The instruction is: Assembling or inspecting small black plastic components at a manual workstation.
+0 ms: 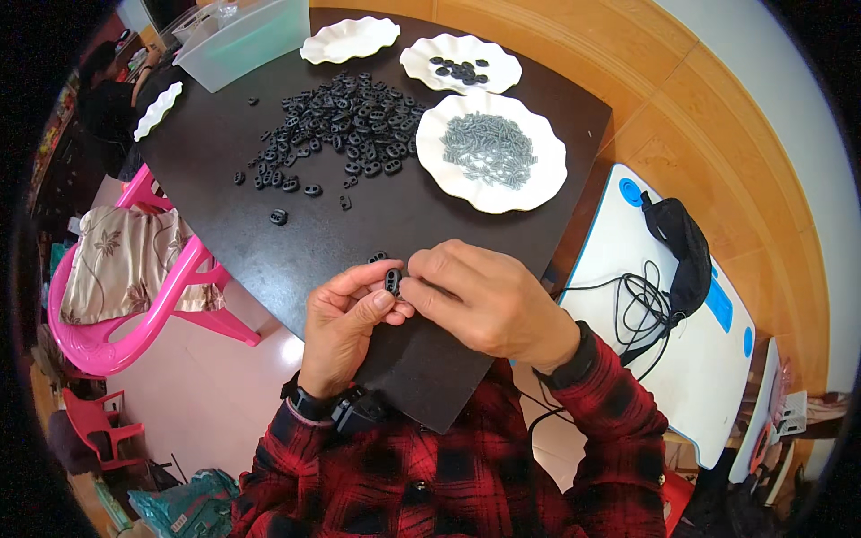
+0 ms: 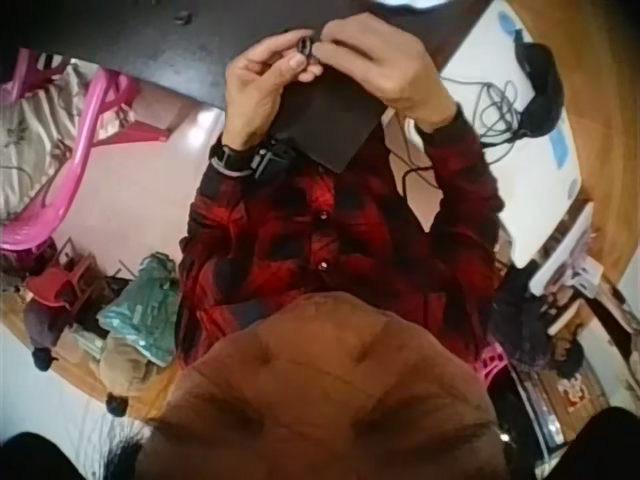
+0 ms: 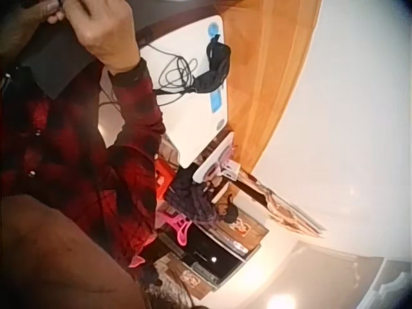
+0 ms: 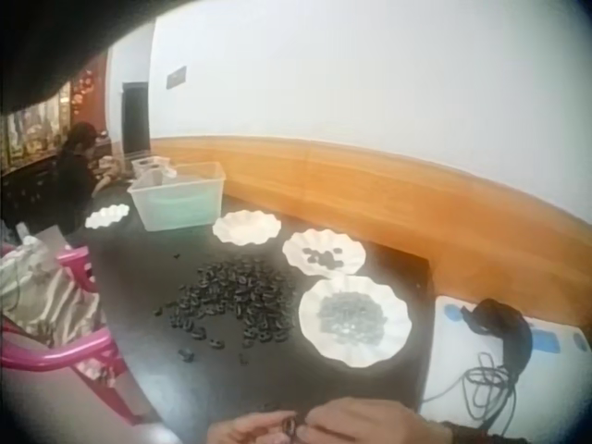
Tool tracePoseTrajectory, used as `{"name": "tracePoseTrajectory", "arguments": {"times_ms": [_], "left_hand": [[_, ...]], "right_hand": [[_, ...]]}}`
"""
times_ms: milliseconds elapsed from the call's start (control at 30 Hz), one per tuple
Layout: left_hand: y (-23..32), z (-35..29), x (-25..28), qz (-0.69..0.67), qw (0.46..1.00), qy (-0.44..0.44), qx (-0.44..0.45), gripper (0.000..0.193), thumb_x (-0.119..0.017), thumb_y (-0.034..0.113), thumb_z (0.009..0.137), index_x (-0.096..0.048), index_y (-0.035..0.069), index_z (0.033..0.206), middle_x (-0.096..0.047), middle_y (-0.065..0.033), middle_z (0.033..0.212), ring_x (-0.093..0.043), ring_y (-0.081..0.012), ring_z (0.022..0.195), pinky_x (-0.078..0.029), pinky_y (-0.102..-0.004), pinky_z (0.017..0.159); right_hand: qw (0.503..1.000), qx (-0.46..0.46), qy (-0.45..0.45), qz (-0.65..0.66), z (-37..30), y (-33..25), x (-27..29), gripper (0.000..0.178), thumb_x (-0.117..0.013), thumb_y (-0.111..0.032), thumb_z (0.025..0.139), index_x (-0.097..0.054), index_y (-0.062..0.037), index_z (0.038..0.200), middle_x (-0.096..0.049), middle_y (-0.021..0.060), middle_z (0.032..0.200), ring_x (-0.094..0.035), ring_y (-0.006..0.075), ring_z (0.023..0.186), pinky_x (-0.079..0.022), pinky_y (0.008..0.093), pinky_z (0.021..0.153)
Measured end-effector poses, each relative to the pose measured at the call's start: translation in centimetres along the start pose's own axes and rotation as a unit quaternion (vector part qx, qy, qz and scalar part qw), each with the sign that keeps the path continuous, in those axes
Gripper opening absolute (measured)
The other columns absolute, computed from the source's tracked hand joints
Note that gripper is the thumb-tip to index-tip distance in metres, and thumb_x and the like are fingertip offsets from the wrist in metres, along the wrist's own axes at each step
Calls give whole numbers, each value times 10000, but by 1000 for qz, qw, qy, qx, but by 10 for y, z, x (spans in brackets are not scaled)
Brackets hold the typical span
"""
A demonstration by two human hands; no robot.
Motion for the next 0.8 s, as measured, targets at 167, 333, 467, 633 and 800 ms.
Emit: {"name": "tracePoseTrajectory", "arguments": {"times_ms": [167,333,467,633,800], "left_hand": [[2,-5,-3,8,1000,-26,1,271,-511,14,875,-547,-32,1140,-640,-102,863,-623,-139,769,-504,-237,711],[-6,-11,-3,-29,999,-38,6,283,-530,42,883,-535,-25,1158,-634,-99,925,-616,-128,802,-497,-224,731],[-2,-13,-2,-35,999,-23,-12,293,-540,58,886,-529,-20,1168,-626,-103,961,-614,-130,829,-496,-224,744],[-2,-6,2,-40,999,-18,-22,299,-547,61,883,-526,-20,1170,-624,-108,963,-616,-138,837,-498,-226,744],[-2,-4,2,-34,999,-21,-17,307,-552,66,880,-523,-19,1173,-622,-108,965,-615,-139,832,-499,-227,742]], "right_hand": [[997,71,16,-32,2,-5,6,269,-623,-3,631,-597,30,896,-572,117,872,-596,281,749,-504,337,619],[997,54,24,-45,-5,-10,9,242,-616,26,631,-581,29,870,-569,118,869,-593,258,750,-505,330,626],[995,-52,83,11,-16,-14,10,163,-591,91,677,-559,21,821,-583,122,833,-601,227,699,-500,298,587],[864,-339,153,339,-38,-8,-10,64,-530,78,780,-542,18,798,-599,108,828,-597,149,668,-504,243,596],[771,-424,131,456,-51,-5,-33,30,-523,53,829,-540,29,836,-602,88,851,-602,105,700,-510,224,619]]}}
Point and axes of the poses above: each hand's wrist, its own z-axis towards the middle knuckle, its own x-axis out of the back of the hand, y = z × x, the point moved 1 cm from there along z, towards the middle knuckle
